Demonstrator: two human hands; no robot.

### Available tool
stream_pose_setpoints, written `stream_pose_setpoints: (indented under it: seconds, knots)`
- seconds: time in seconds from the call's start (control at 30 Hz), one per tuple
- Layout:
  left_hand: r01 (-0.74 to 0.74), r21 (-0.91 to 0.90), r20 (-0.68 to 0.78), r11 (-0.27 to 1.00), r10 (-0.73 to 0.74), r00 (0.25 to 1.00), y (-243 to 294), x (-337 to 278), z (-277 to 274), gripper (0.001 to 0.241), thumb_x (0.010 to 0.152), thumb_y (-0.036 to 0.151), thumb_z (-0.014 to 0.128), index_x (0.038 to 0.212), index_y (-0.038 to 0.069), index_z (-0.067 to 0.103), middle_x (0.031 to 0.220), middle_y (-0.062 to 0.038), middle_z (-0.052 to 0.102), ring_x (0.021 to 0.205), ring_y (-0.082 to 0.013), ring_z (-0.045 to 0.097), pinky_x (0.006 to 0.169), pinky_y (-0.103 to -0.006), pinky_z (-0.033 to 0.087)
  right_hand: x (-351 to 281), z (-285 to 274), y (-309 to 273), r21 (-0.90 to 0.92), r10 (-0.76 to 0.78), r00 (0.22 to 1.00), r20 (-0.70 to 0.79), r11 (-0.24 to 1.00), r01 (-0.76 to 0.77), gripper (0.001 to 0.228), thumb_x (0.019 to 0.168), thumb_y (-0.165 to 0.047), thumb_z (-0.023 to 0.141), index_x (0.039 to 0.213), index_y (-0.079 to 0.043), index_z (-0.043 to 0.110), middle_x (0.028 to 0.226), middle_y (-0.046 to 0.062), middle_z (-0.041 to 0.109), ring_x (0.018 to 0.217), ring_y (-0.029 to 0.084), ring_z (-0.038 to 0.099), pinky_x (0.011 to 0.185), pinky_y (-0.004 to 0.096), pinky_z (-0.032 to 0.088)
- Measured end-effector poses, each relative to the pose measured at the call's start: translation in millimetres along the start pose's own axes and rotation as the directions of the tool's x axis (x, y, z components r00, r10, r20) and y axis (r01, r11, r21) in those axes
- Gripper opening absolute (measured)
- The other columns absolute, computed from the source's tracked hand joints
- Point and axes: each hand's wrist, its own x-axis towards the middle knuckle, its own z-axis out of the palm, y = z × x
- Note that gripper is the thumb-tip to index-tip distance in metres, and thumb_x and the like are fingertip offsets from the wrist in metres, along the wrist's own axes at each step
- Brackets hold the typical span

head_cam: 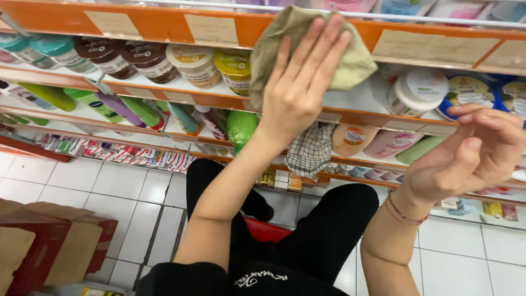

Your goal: The person cleans various store shelves by spraying a cleaning solution from a green bottle onto a cloth and wiping the shelf surfaces and product edges.

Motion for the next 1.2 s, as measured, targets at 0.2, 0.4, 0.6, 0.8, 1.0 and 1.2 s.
stream_pose_setpoints:
  seconds: [0.2,0.4,0.6,0.8,1.0,1.2]
  knots:
    - [0.174,0.048,-0.088,0.984,-0.170,0.982,-42.0,-30.8,-13.4,0.057,0.105,-0.010,0.051,0.158,0.010,0.049,0.167,-0.003,0.037,0.156,-0.0224,0.034,0.132,-0.0469,0.024,-1.9,16.7,4.7,0.018,-0.014,0.998,0.054,1.000,0.013,0.020,0.106,-0.015,0.055,0.116,0.003,0.054,0.107,0.012,0.051,0.089,0.022,0.054,0.081,0.033,0.049]
    - [0.091,-0.034,-0.052,0.995,-0.093,0.994,-20.1,-27.1,12.4,0.054,0.107,-0.009,0.050,0.159,0.006,0.044,0.167,-0.009,0.033,0.159,-0.0284,0.031,0.130,-0.0467,0.027,-2.0,27.0,1.4,-0.014,-0.017,0.996,0.084,1.000,0.018,0.023,0.108,-0.018,0.058,0.116,0.004,0.054,0.107,0.012,0.052,0.089,0.022,0.054,0.081,0.031,0.048]
    - [-0.207,-0.219,0.118,0.954,0.236,0.965,41.7,16.0,36.6,0.054,0.106,0.009,0.057,0.158,0.000,0.046,0.161,-0.013,0.046,0.136,-0.0286,0.050,0.117,-0.0409,0.044,-10.9,46.5,-3.2,0.024,0.002,0.999,0.042,1.000,-0.003,0.026,0.107,-0.020,0.058,0.116,0.004,0.053,0.107,0.012,0.052,0.088,0.023,0.056,0.082,0.032,0.049]
    - [-0.160,-0.036,0.101,0.986,0.163,0.981,4.2,2.2,18.8,0.050,0.108,0.007,0.051,0.158,0.012,0.045,0.163,-0.002,0.043,0.153,-0.0179,0.046,0.129,-0.0404,0.041,-16.0,53.1,-1.2,-0.016,0.016,0.998,0.060,1.000,-0.015,0.025,0.107,-0.017,0.058,0.118,0.005,0.053,0.109,0.013,0.052,0.089,0.024,0.057,0.082,0.031,0.049]
    - [0.237,-0.041,-0.078,0.971,-0.240,0.968,-75.0,-45.2,-22.4,0.064,0.108,-0.011,0.049,0.164,0.017,0.034,0.171,0.002,0.025,0.157,-0.0191,0.025,0.134,-0.0417,0.018,-18.6,63.9,2.7,-0.065,-0.002,0.997,0.080,0.998,0.008,0.021,0.106,-0.014,0.056,0.116,0.005,0.054,0.108,0.013,0.053,0.089,0.024,0.058,0.079,0.030,0.047]
    - [0.175,-0.056,0.132,0.983,-0.166,0.977,-65.3,-35.5,-30.5,0.062,0.101,-0.007,0.050,0.160,0.011,0.043,0.167,-0.007,0.034,0.158,-0.0288,0.026,0.133,-0.0477,0.015,-29.7,100.9,7.7,-0.054,-0.009,0.995,0.097,0.998,0.014,0.019,0.106,-0.011,0.056,0.116,0.006,0.056,0.107,0.015,0.055,0.092,0.025,0.060,0.080,0.030,0.047]
